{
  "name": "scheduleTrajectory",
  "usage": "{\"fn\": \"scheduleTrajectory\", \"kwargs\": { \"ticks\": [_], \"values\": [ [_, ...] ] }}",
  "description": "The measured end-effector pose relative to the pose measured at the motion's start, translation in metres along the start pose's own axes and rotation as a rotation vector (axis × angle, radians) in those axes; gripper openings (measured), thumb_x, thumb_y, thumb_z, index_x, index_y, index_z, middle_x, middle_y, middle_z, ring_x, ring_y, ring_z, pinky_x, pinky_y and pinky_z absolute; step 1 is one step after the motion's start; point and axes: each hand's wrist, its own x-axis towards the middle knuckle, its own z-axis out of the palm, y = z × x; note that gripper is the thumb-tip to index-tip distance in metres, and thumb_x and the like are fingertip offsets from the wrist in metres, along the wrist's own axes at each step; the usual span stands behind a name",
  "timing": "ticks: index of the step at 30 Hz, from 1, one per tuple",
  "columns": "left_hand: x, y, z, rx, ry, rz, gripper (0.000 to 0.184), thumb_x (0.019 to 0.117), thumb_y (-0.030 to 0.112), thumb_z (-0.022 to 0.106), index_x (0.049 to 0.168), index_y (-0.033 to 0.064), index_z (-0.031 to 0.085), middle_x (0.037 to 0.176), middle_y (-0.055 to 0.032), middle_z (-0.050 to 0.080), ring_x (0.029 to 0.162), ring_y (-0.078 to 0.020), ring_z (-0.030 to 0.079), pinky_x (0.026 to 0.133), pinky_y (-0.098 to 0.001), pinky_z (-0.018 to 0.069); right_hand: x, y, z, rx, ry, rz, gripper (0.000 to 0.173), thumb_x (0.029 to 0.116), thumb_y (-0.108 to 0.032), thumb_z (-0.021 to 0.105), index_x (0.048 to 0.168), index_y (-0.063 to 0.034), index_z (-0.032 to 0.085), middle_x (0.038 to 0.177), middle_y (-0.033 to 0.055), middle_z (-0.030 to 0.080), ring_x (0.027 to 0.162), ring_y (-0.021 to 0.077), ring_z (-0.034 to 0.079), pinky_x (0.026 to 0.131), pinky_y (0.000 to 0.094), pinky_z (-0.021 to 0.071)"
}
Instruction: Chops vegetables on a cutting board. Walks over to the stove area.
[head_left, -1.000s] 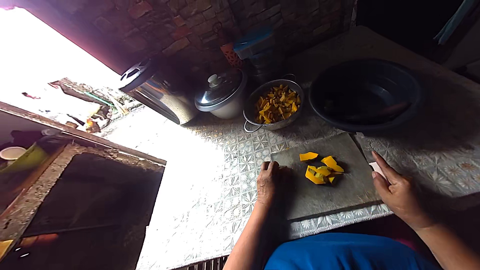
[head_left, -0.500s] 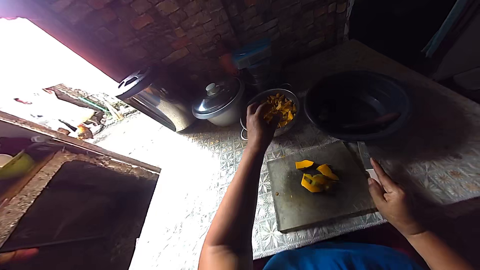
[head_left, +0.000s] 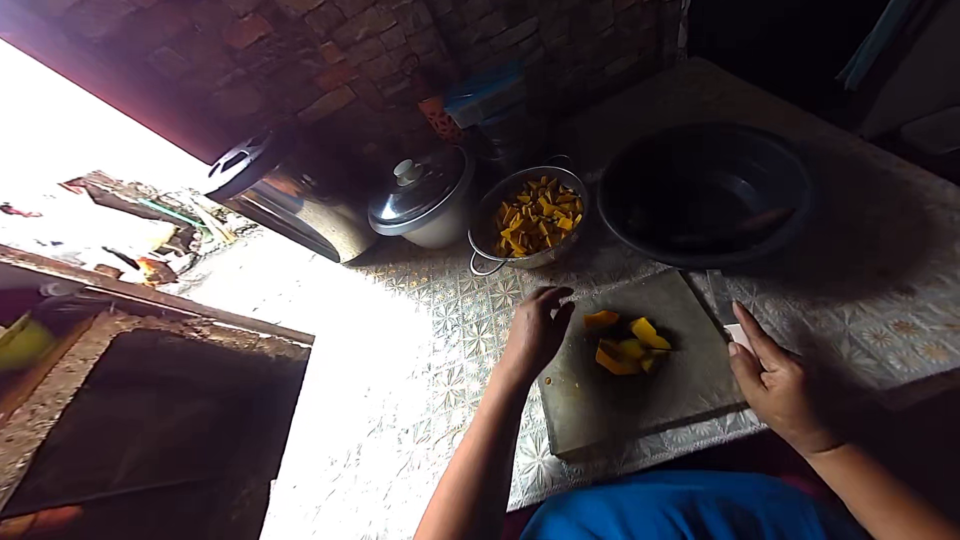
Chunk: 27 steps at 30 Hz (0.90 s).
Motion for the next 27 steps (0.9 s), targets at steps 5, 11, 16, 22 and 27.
{"fn": "scheduleTrajectory", "kwargs": {
  "ticks": [5, 11, 16, 22, 27],
  "values": [
    [-0.021, 0.005, 0.009, -0.049, -0.153, 0.030, 0.038, 0.0975, 0.007, 0.055, 0.134, 0.0103, 0.067, 0.138, -0.0115, 0.064, 0.116, -0.0257, 0.064, 0.094, -0.0371, 0.0534, 0.000, 0.000, 0.002, -0.015, 0.007, -0.001, 0.052, 0.0976, -0.016, 0.048, 0.143, 0.0063, 0.056, 0.073, 0.0178, 0.070, 0.048, 0.0200, 0.055, 0.049, 0.0355, 0.0491],
    [-0.008, 0.006, 0.026, 0.027, -0.214, 0.145, 0.041, 0.0946, 0.006, 0.061, 0.134, 0.0130, 0.068, 0.136, -0.0104, 0.066, 0.127, -0.0325, 0.058, 0.109, -0.0462, 0.0442, 0.001, -0.002, 0.000, -0.037, -0.009, -0.005, 0.052, 0.0971, -0.016, 0.048, 0.143, 0.0072, 0.055, 0.072, 0.0175, 0.069, 0.048, 0.0200, 0.054, 0.049, 0.0357, 0.0486],
    [-0.016, -0.001, 0.036, 0.026, -0.029, 0.166, 0.021, 0.0944, 0.011, 0.066, 0.112, 0.0069, 0.077, 0.114, -0.0142, 0.074, 0.113, -0.0330, 0.067, 0.102, -0.0463, 0.0501, 0.001, -0.001, 0.001, -0.026, 0.003, -0.014, 0.052, 0.0969, -0.015, 0.048, 0.143, 0.0078, 0.055, 0.075, 0.0186, 0.071, 0.050, 0.0196, 0.056, 0.051, 0.0342, 0.0500],
    [-0.079, -0.010, 0.019, -0.061, 0.147, -0.034, 0.020, 0.0915, 0.016, 0.071, 0.107, 0.0032, 0.073, 0.101, -0.0125, 0.072, 0.089, -0.0212, 0.070, 0.079, -0.0341, 0.0582, 0.001, -0.003, 0.001, -0.018, 0.001, -0.020, 0.052, 0.0973, -0.015, 0.049, 0.144, 0.0069, 0.055, 0.074, 0.0190, 0.070, 0.049, 0.0189, 0.054, 0.051, 0.0326, 0.0489],
    [-0.125, -0.008, 0.040, -0.133, 0.253, 0.031, 0.014, 0.0872, 0.012, 0.074, 0.099, 0.0036, 0.075, 0.099, -0.0091, 0.074, 0.089, -0.0171, 0.072, 0.080, -0.0300, 0.0599, -0.005, -0.031, -0.003, -0.029, -0.012, -0.063, 0.048, 0.0982, -0.013, 0.048, 0.139, 0.0111, 0.058, 0.082, 0.0226, 0.073, 0.056, 0.0225, 0.062, 0.057, 0.0336, 0.0533]
  ]
}}
